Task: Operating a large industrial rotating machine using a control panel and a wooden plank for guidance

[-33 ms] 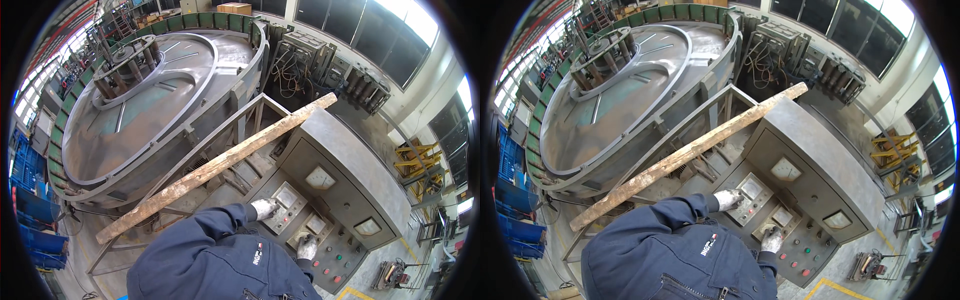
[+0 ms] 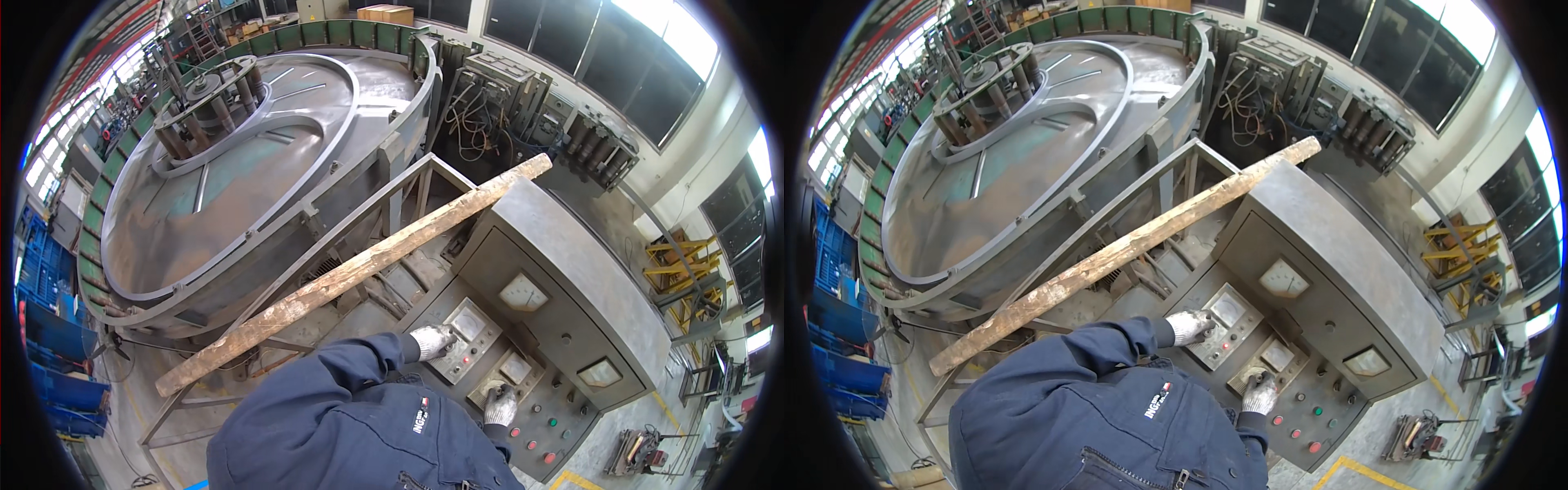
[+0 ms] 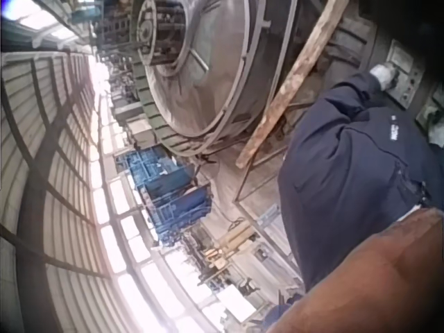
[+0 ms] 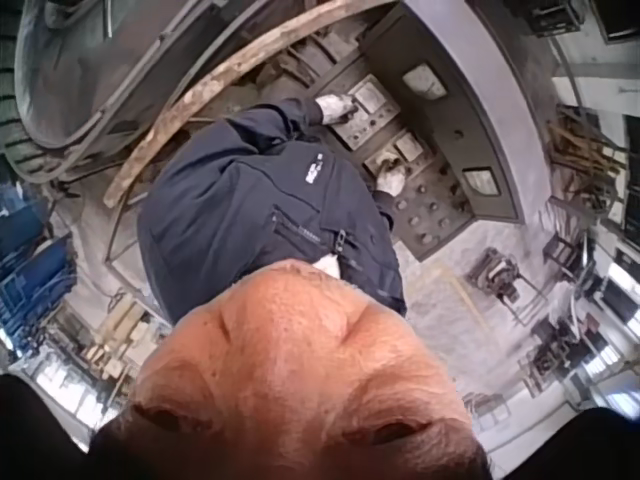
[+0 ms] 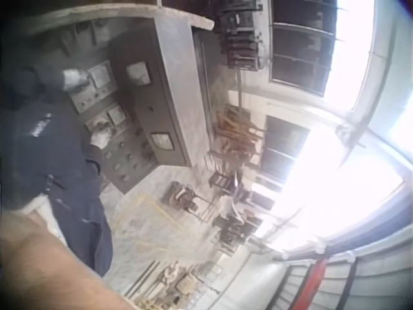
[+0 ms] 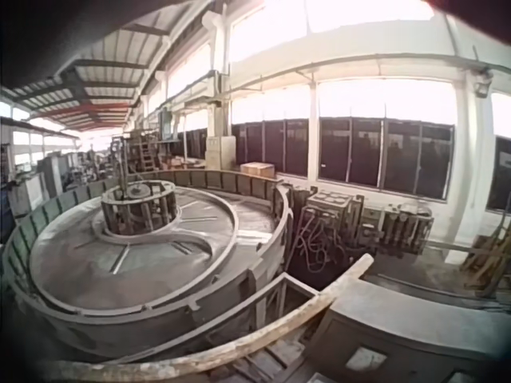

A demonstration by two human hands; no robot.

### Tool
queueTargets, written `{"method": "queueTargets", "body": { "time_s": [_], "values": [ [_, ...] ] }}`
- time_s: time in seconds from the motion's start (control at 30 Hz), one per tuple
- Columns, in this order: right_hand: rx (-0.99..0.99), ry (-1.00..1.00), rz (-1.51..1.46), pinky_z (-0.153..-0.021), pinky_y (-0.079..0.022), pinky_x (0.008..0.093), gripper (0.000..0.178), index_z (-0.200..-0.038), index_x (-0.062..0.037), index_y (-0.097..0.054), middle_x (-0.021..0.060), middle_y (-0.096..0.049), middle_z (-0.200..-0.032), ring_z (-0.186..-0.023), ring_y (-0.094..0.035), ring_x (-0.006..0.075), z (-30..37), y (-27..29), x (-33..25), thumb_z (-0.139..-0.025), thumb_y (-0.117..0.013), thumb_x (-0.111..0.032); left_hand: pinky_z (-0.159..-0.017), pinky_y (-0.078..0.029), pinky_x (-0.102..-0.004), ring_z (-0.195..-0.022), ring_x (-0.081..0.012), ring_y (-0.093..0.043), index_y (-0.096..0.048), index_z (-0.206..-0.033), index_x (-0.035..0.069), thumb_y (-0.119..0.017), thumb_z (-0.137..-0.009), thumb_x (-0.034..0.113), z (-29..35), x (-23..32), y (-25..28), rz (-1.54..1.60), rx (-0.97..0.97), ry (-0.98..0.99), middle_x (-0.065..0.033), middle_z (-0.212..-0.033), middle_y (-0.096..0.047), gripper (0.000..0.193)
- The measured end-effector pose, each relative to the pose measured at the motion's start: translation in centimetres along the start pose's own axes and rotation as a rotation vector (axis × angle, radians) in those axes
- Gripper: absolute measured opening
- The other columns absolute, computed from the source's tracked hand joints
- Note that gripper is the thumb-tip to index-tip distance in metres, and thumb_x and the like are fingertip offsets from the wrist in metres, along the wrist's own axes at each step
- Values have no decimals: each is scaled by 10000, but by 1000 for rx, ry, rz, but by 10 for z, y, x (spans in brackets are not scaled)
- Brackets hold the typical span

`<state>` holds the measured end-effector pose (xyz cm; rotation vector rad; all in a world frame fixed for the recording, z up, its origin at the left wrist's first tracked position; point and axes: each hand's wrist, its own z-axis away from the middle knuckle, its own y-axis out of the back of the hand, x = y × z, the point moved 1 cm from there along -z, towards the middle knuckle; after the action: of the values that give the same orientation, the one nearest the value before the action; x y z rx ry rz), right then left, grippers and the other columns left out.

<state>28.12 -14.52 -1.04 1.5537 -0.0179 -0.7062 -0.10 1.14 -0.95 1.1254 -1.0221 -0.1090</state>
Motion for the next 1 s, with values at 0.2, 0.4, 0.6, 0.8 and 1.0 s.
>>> {"method": "queueTargets", "body": {
  "time_s": [0.2,0.4,0.6,0.8,1.0],
  "values": [
    [26,27,-24,-897,-542,484,369,-1122,-1,-677,233,-728,-1053,-997,-693,413,3,1,0,-851,-726,-247,-876,-537,-500,-1024,-398,-650,-641,-1063,51,-755,-803,162,1,1,-1,-10,42,-25,-190,-1110,-592,305],
    [39,74,7,-859,-552,485,362,-1132,2,-678,248,-728,-998,-941,-705,411,2,2,-3,-863,-731,-232,-868,-531,-507,-1007,-398,-636,-619,-987,47,-742,-760,167,1,0,-3,1,95,-45,-186,-1058,-590,285],
    [46,89,1,-846,-555,481,365,-1123,21,-676,254,-723,-996,-927,-702,408,1,-5,7,-866,-726,-234,-873,-537,-522,-1041,-405,-637,-619,-978,45,-762,-744,184,1,4,-5,-14,82,-6,-192,-1082,-603,307],
    [41,88,-7,-859,-551,493,375,-1125,16,-669,261,-718,-1023,-948,-696,419,-1,-9,12,-873,-721,-256,-902,-547,-505,-1050,-406,-662,-688,-999,21,-751,-798,174,-1,9,-4,-46,102,16,-220,-1067,-656,261],
    [42,77,-21,-865,-549,499,381,-1143,14,-667,263,-718,-1030,-952,-695,422,0,-12,15,-885,-709,-264,-891,-545,-506,-1051,-405,-664,-697,-979,29,-673,-847,157,-5,4,-11,-59,108,-5,-225,-1068,-655,184]
  ]
}}
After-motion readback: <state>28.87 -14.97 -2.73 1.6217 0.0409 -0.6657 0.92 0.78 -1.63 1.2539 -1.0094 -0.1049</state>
